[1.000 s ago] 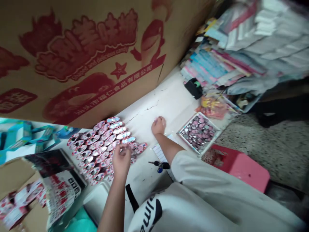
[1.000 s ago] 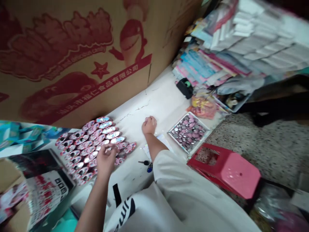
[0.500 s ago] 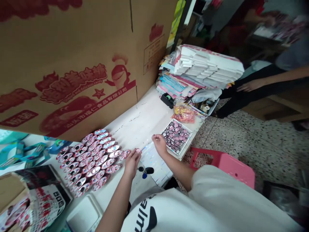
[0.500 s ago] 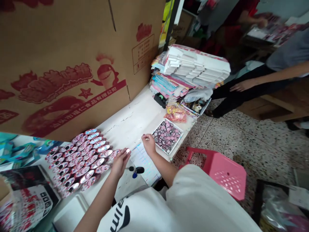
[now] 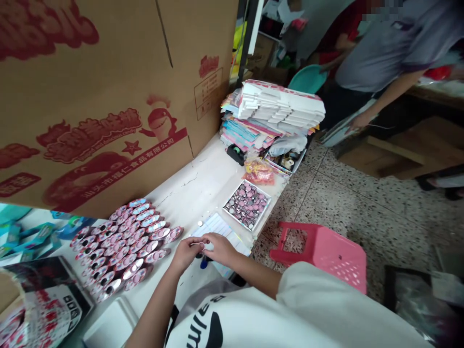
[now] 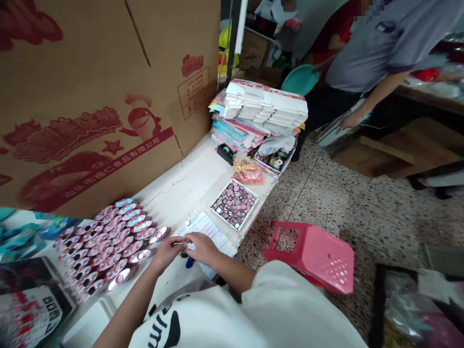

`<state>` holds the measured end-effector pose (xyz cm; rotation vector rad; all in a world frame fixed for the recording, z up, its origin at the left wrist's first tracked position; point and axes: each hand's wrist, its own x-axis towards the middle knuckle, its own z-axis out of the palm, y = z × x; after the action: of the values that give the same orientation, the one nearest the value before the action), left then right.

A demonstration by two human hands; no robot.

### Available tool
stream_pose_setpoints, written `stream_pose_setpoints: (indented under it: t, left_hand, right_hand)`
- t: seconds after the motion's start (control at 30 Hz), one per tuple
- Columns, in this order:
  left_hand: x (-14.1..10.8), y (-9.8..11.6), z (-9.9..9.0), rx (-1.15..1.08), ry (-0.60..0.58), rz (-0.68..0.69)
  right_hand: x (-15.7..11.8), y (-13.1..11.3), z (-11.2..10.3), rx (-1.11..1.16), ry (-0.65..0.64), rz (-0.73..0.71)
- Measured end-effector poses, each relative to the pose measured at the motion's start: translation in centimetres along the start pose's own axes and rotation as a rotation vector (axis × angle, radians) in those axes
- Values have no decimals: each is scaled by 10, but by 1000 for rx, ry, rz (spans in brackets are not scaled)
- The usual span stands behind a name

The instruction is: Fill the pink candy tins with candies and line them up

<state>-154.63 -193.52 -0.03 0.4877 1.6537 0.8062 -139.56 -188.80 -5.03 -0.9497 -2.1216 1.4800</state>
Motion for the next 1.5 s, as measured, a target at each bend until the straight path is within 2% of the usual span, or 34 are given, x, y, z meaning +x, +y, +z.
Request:
stream_pose_setpoints:
  t: [0.07, 0.1, 0.17, 0.23, 0.27, 0.33, 0.4, 0.5, 0.63, 0.77, 1.0, 1.23, 1.37, 1.43, 1.5]
  left_hand:
    - [-8, -9, -7, 25, 61, -16]
    - [-11, -15, -10, 17, 104, -30]
    - [-20, -28, -17, -29, 177, -60]
    - [-30, -42, -24, -67, 241, -84]
    - [-36, -49, -27, -77, 274, -93]
    - [-48, -63, -32, -86, 331, -99]
    - [-60, -78, -35, -118, 353, -108]
    - [-70, -102, -34, -197, 327, -141]
    - [-71, -122, -26, -206, 321, -183]
    - [-67, -119, -16, -150, 304, -180]
    - [-69, -101, -7, -125, 342, -136]
    - [-81, -110, -8, -167, 379, -136]
    - [-90, -119, -21, -244, 426, -97]
    - [-93, -120, -35, -265, 480, -58]
    - [-94, -118, -55, -273, 553, -13]
  right_hand:
    - [4, 7, -3, 19, -37, -42]
    - [7, 14, -8, 25, -14, -49]
    - [19, 34, -24, -27, 123, -8]
    - [36, 58, -48, -171, 299, 130]
    - [46, 69, -60, -256, 342, 215]
    - [66, 89, -81, -348, 327, 325]
    - [82, 102, -92, -363, 270, 351]
    - [93, 108, -94, -358, 219, 337]
    - [86, 112, -90, -364, 216, 354]
    - [73, 120, -94, -361, 196, 376]
    - [64, 118, -93, -363, 206, 306]
    - [62, 127, -81, -438, 244, 323]
    - [66, 128, -78, -515, 204, 332]
    - [64, 128, -78, -561, 186, 314]
    - [58, 128, -77, -582, 235, 307]
